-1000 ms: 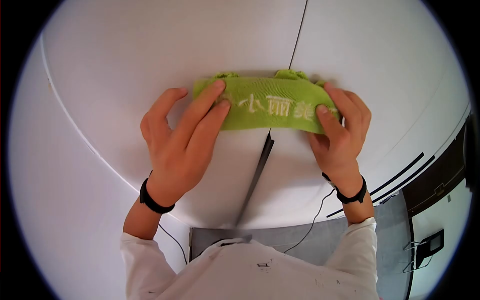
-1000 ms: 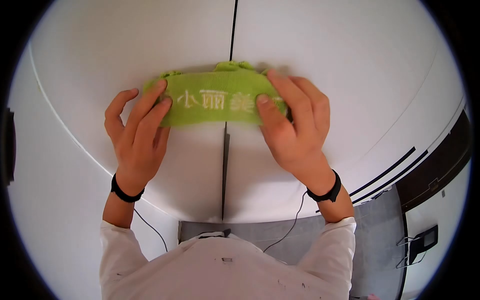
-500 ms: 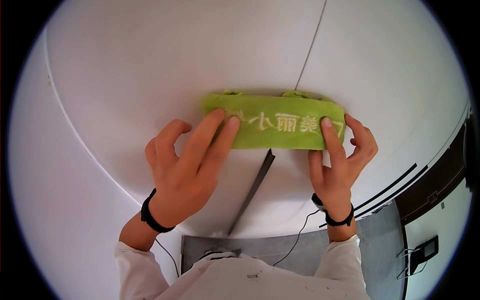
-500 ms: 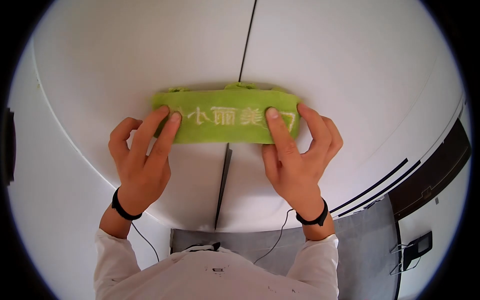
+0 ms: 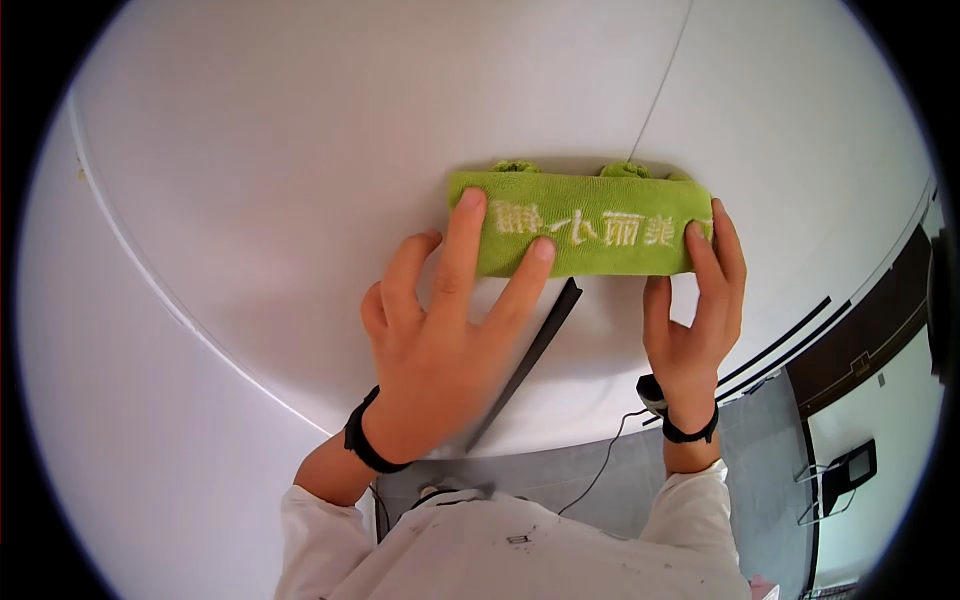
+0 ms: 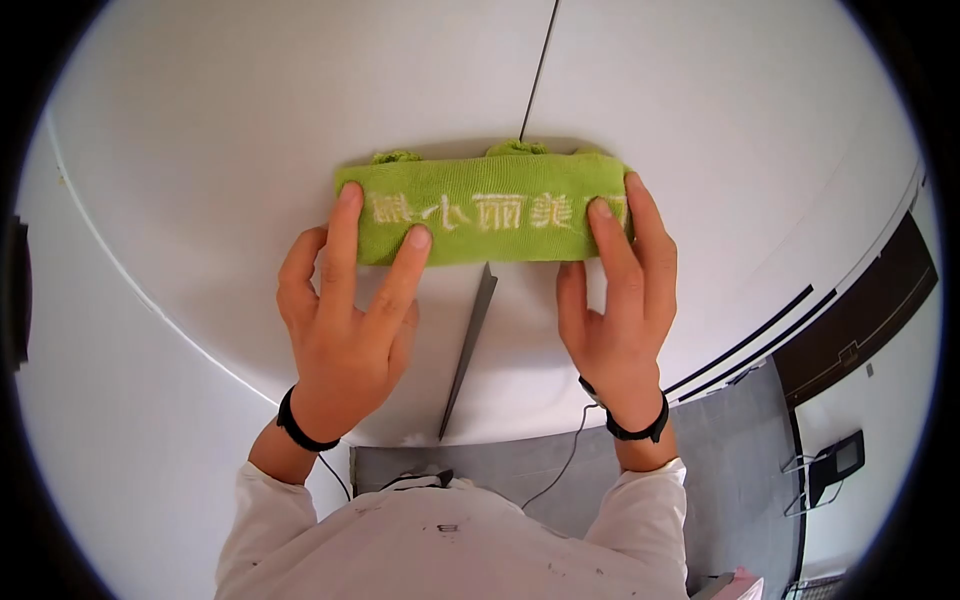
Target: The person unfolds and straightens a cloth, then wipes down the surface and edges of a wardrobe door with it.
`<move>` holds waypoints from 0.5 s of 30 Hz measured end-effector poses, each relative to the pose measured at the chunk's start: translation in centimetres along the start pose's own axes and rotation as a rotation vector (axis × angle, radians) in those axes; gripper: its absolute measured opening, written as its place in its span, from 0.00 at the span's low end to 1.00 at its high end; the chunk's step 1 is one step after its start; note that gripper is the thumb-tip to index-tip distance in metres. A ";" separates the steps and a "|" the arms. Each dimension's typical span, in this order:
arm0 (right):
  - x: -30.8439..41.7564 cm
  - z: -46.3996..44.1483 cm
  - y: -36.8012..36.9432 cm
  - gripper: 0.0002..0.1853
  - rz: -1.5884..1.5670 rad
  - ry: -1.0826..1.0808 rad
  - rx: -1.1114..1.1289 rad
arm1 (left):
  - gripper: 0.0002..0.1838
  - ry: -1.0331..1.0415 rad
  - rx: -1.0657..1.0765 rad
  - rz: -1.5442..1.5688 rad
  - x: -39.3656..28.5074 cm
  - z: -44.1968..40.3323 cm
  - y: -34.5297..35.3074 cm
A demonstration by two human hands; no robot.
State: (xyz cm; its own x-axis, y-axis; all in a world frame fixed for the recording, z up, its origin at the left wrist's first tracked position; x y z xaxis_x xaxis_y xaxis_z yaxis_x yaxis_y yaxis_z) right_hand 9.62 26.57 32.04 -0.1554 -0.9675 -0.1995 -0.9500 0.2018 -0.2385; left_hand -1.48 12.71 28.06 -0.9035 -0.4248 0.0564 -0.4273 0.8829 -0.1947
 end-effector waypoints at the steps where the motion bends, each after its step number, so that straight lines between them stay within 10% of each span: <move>1: 1.1 -0.2 0.2 0.27 0.020 0.015 0.056 | 0.27 -0.016 0.015 0.046 0.5 0.1 -0.5; 15: -4.1 -0.1 0.2 0.30 -0.285 0.389 -0.014 | 0.12 -0.228 -0.030 0.362 0.0 -1.7 0.4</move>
Point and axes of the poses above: each hand's wrist, its own z-axis away from the middle knuckle, its own y-axis out of the palm, x = y × z, the point moved 9 cm from there along -z, towards the middle knuckle, and after that the axes turned 5 degrees about z, right-handed, at the moved point
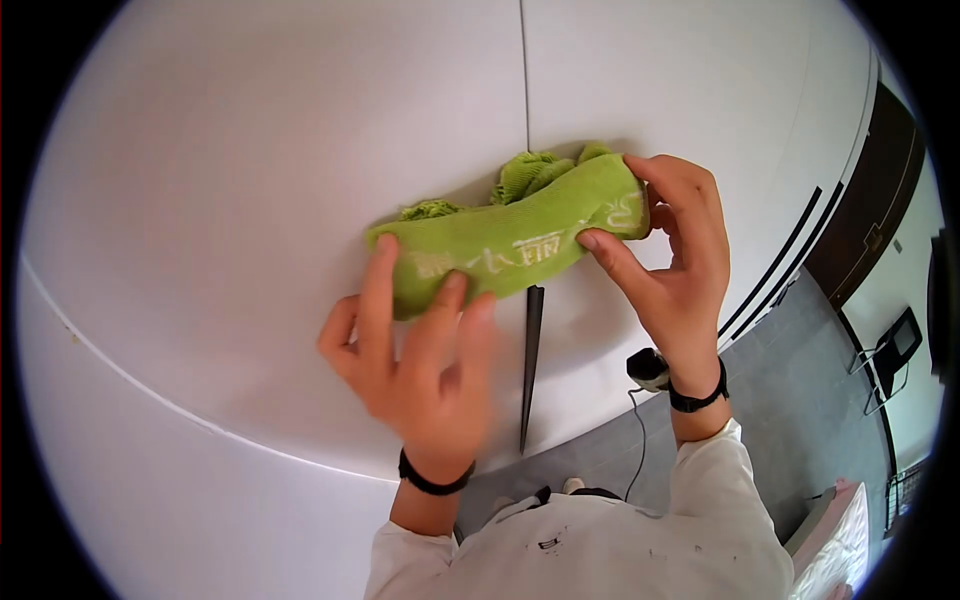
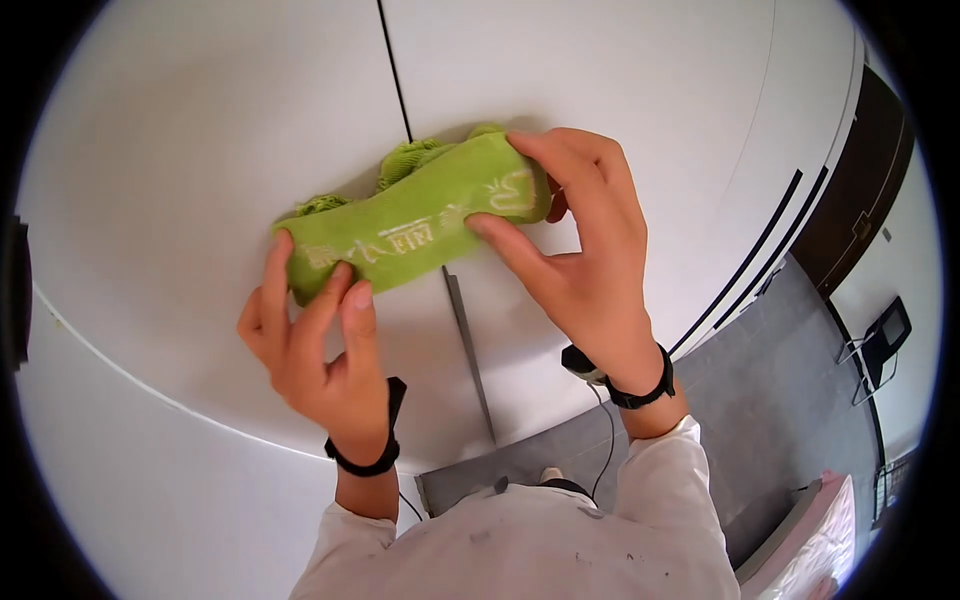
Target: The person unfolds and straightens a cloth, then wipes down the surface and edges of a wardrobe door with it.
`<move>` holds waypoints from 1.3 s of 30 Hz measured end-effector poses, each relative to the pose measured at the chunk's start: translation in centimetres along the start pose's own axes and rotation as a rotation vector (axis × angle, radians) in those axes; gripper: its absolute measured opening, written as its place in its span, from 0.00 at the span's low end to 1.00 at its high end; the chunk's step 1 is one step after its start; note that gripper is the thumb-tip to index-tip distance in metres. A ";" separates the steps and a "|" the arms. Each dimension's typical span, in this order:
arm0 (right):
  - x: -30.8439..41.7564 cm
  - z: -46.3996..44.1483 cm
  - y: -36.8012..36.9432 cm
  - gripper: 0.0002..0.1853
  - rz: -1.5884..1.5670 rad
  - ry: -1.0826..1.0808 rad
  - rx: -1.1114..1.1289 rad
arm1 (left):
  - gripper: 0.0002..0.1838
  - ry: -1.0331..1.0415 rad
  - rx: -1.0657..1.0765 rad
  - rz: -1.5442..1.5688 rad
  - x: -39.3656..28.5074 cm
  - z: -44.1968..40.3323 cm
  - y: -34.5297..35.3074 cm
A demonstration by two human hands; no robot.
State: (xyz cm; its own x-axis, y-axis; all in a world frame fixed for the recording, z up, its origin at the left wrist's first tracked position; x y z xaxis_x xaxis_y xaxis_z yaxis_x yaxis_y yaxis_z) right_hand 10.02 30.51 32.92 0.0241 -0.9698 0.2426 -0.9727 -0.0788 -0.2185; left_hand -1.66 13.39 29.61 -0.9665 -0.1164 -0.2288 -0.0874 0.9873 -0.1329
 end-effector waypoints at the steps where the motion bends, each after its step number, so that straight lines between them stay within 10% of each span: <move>1: 0.1 -0.1 0.1 0.29 -0.023 -0.005 -0.004 | 0.10 -0.055 -0.001 0.004 0.3 -0.3 -0.4; 39: 5.3 -3.0 3.2 0.26 0.029 -0.496 0.317 | 0.21 0.145 -0.023 0.015 2.3 -1.0 -2.6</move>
Point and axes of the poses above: each hand's wrist, its own z-axis away from the middle knuckle, its own y-axis out of the palm, x = y × z, the point moved 9 cm from there along -z, towards the middle knuckle, and after that the axes turned 5 degrees about z, right-handed, at the moved point
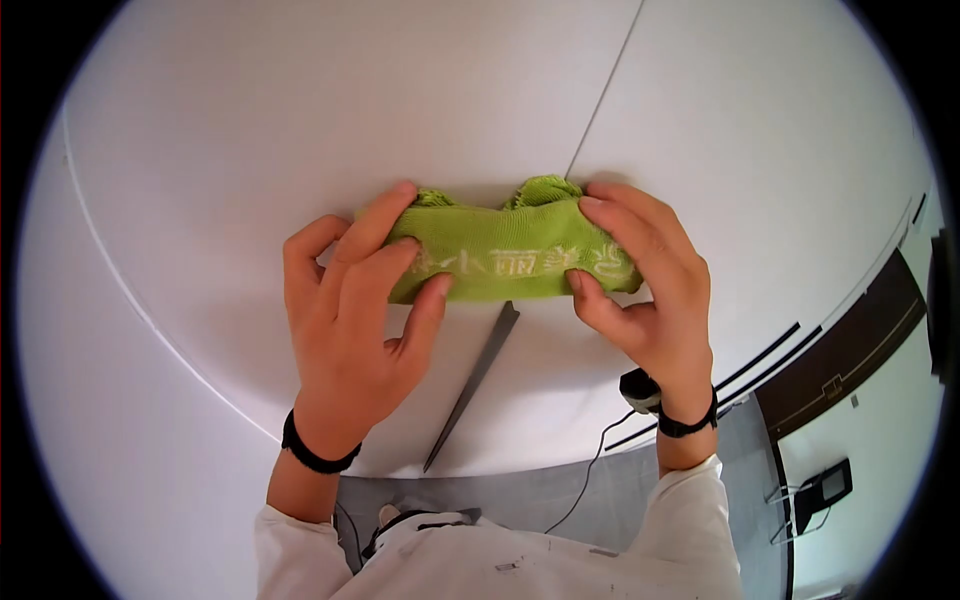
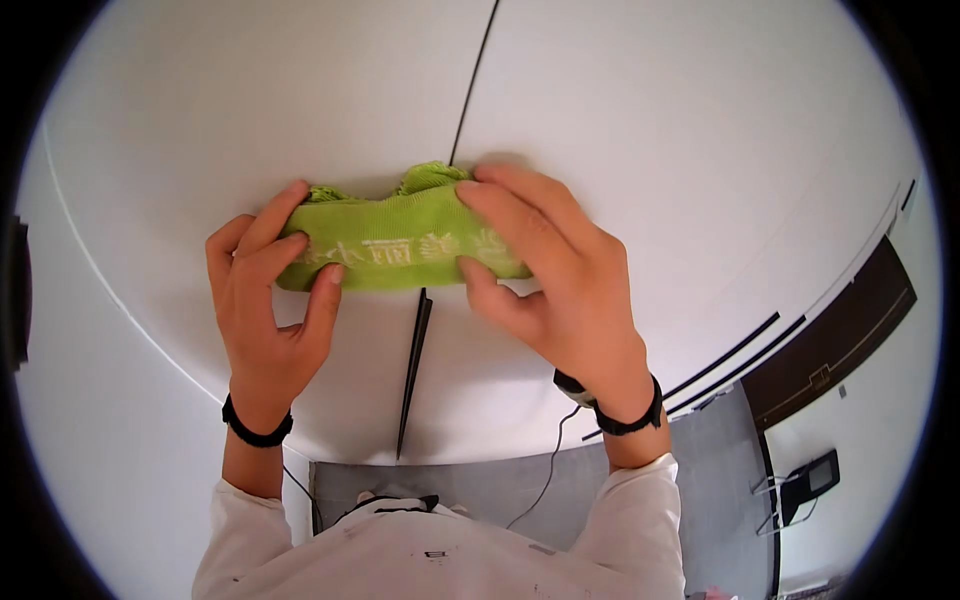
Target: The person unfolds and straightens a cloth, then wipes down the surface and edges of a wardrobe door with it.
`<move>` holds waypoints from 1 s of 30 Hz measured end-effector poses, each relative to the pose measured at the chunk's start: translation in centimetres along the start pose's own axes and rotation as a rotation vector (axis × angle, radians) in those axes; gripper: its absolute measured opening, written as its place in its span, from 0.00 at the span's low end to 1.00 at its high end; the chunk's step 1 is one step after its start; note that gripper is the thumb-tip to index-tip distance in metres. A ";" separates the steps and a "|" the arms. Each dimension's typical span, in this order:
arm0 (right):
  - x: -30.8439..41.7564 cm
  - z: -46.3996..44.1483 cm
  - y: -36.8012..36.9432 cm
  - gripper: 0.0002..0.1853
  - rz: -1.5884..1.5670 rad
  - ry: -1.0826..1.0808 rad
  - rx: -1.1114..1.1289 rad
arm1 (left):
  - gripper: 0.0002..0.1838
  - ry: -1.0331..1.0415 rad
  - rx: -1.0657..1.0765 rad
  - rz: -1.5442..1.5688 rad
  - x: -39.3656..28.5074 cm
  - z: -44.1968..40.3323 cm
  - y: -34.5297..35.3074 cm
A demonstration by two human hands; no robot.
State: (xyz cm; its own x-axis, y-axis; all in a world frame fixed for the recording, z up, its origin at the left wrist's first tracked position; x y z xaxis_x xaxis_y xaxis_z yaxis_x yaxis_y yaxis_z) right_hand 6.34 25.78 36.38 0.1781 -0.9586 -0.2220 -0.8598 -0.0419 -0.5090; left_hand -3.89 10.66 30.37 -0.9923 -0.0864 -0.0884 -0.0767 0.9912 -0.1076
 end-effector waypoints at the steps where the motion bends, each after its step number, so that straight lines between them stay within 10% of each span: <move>1: -0.1 -0.2 0.1 0.26 -0.043 0.045 0.024 | 0.21 0.003 -0.005 0.024 0.1 0.0 -0.2; 21: -7.0 8.1 -5.9 0.21 0.157 0.356 0.193 | 0.16 -0.065 0.271 -0.014 -9.3 -3.5 9.2; 30: -20.5 20.9 -16.7 0.17 0.264 0.563 0.055 | 0.16 -0.047 0.419 0.155 -21.1 -2.1 27.1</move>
Point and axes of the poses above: each hand's wrist, its own z-axis away from the middle knuckle, its own y-axis out of the palm, x = y × z, the point moved 9 cm from there along -z, towards the middle knuckle, and after that the axes turned 5 degrees about z, right-handed, at the moved point
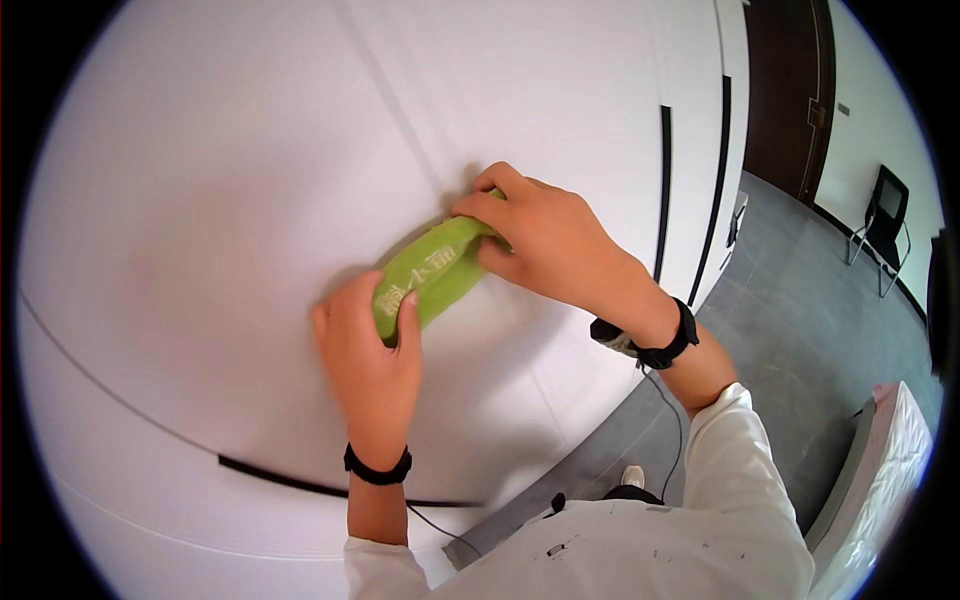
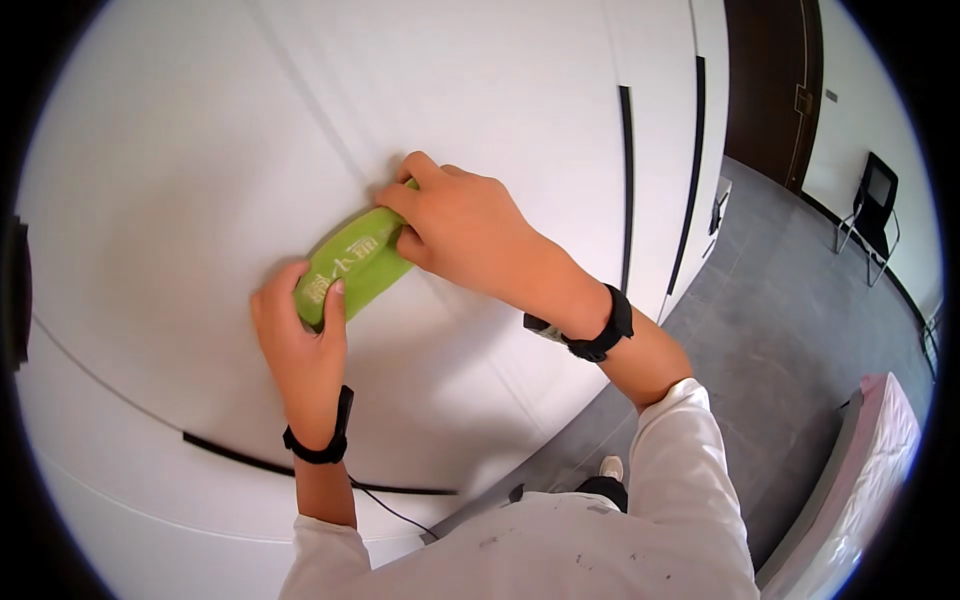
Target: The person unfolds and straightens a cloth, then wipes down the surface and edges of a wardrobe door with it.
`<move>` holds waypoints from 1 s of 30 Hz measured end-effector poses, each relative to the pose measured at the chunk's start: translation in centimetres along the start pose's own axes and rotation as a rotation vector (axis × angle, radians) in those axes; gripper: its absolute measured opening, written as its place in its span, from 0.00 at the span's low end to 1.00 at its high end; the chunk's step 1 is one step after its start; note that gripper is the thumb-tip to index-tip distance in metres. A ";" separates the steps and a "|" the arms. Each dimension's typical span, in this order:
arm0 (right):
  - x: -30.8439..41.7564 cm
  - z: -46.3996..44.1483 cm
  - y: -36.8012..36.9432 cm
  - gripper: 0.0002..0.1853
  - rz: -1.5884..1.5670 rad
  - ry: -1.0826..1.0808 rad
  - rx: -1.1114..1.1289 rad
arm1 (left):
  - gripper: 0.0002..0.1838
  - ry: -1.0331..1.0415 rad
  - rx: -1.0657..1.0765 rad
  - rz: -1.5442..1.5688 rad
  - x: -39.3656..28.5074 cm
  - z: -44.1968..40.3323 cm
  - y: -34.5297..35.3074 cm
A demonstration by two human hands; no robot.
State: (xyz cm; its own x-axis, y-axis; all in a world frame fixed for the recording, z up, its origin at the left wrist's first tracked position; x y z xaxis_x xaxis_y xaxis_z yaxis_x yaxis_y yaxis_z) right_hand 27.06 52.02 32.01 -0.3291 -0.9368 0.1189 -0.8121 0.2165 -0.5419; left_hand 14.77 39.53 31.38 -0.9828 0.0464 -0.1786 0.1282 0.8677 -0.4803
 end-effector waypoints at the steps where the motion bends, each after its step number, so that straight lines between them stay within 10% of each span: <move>1: -2.4 0.4 -0.5 0.17 0.007 0.032 -0.006 | 0.16 0.024 0.023 0.009 -1.2 -0.7 2.3; 30: -35.2 -0.8 -8.6 0.16 0.176 -0.140 -0.369 | 0.14 0.185 -0.192 0.025 -17.2 -12.8 30.8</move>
State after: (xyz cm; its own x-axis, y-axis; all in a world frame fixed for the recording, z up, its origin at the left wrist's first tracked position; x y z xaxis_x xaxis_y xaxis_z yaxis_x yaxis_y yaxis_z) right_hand 45.28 83.33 33.14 -0.4298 -0.8997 -0.0764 -0.8758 0.4360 -0.2072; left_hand 33.89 71.79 30.65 -0.9894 0.1435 -0.0203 0.1428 0.9424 -0.3025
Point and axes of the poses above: each hand's wrist, its own z-axis away from the middle knuckle, its own y-axis out of the palm, x = y × z, the point moved 9 cm from there along -z, towards the middle knuckle, and after that the axes turned 5 degrees about z, right-handed, at the moved point
